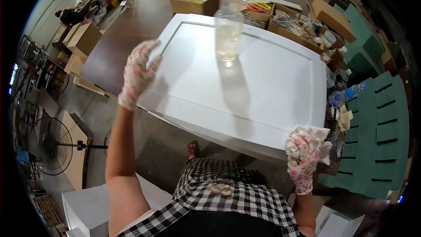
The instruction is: The person cleans white cabinet doors by scraping excess material from the edges with a tool and wiping the surfaces with a cloth and cleaning solution from a bottle.
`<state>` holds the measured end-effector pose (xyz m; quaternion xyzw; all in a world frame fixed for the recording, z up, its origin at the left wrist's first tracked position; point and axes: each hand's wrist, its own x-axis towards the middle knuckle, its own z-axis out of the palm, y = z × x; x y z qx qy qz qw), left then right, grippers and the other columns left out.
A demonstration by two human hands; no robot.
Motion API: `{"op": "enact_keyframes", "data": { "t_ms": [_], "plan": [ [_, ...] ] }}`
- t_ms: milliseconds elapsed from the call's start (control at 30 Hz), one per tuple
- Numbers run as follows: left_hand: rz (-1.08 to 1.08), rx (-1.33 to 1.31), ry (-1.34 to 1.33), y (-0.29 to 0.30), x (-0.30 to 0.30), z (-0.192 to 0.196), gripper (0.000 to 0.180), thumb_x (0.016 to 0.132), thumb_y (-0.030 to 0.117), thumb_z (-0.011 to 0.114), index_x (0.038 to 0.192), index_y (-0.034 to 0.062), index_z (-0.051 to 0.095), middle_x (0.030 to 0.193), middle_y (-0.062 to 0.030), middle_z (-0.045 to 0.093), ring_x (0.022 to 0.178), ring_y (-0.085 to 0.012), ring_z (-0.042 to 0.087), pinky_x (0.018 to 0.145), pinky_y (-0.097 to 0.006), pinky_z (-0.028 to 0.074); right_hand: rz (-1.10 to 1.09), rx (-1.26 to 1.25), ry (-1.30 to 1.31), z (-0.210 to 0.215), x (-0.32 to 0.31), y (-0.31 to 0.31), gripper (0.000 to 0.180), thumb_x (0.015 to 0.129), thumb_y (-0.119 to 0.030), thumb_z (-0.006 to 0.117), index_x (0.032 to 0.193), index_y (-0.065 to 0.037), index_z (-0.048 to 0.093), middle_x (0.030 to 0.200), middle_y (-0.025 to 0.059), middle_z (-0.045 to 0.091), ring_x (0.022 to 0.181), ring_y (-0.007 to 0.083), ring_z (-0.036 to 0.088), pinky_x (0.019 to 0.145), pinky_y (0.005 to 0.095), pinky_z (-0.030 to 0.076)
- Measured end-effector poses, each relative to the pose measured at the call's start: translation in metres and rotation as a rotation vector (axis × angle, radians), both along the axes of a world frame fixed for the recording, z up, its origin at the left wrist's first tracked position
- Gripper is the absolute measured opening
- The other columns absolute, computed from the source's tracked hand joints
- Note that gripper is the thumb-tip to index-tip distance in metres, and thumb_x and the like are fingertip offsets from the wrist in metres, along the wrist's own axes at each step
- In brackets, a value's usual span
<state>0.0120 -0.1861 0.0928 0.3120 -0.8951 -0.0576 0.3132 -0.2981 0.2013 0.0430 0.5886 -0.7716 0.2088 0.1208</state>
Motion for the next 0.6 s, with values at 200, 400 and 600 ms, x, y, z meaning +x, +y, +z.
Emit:
{"op": "enact_keyframes", "data": {
  "t_ms": [200, 400, 600],
  "plan": [
    [-0.232, 0.556, -0.041, -0.050, 0.029, -0.032, 0.055, 0.093, 0.007, 0.050, 0.147, 0.0074, 0.037, 0.155, -0.0074, 0.031, 0.148, -0.0251, 0.009, 0.118, -0.035, 0.010, 0.054, 0.108, 0.043, 0.019, 0.092, -0.091, 0.041, 0.078, -0.017, 0.063, 0.118, -0.007, 0.061, 0.127, 0.0156, 0.053, 0.122, 0.0356, 0.045, 0.106, 0.0526, 0.030],
    [-0.564, 0.857, 0.285, -0.080, 0.043, -0.059, 0.060, 0.092, 0.003, 0.045, 0.150, 0.0056, 0.030, 0.154, -0.0101, 0.033, 0.146, -0.0220, 0.018, 0.117, -0.033, 0.016, 0.367, 0.139, 0.187, -0.010, 0.202, -0.215, 0.047, 0.075, -0.021, 0.064, 0.120, -0.009, 0.059, 0.129, 0.0127, 0.051, 0.114, 0.0341, 0.047, 0.096, 0.0480, 0.038],
    [-0.703, 1.061, 0.571, -0.094, 0.050, -0.077, 0.065, 0.091, -0.005, 0.043, 0.152, 0.0056, 0.022, 0.148, -0.0089, 0.042, 0.136, -0.0145, 0.035, 0.112, -0.029, 0.025, 0.717, 0.087, 0.163, 0.030, 0.272, -0.299, 0.046, 0.071, -0.018, 0.064, 0.116, -0.011, 0.062, 0.124, 0.0075, 0.055, 0.109, 0.0281, 0.051, 0.090, 0.0403, 0.043]
  ]
}}
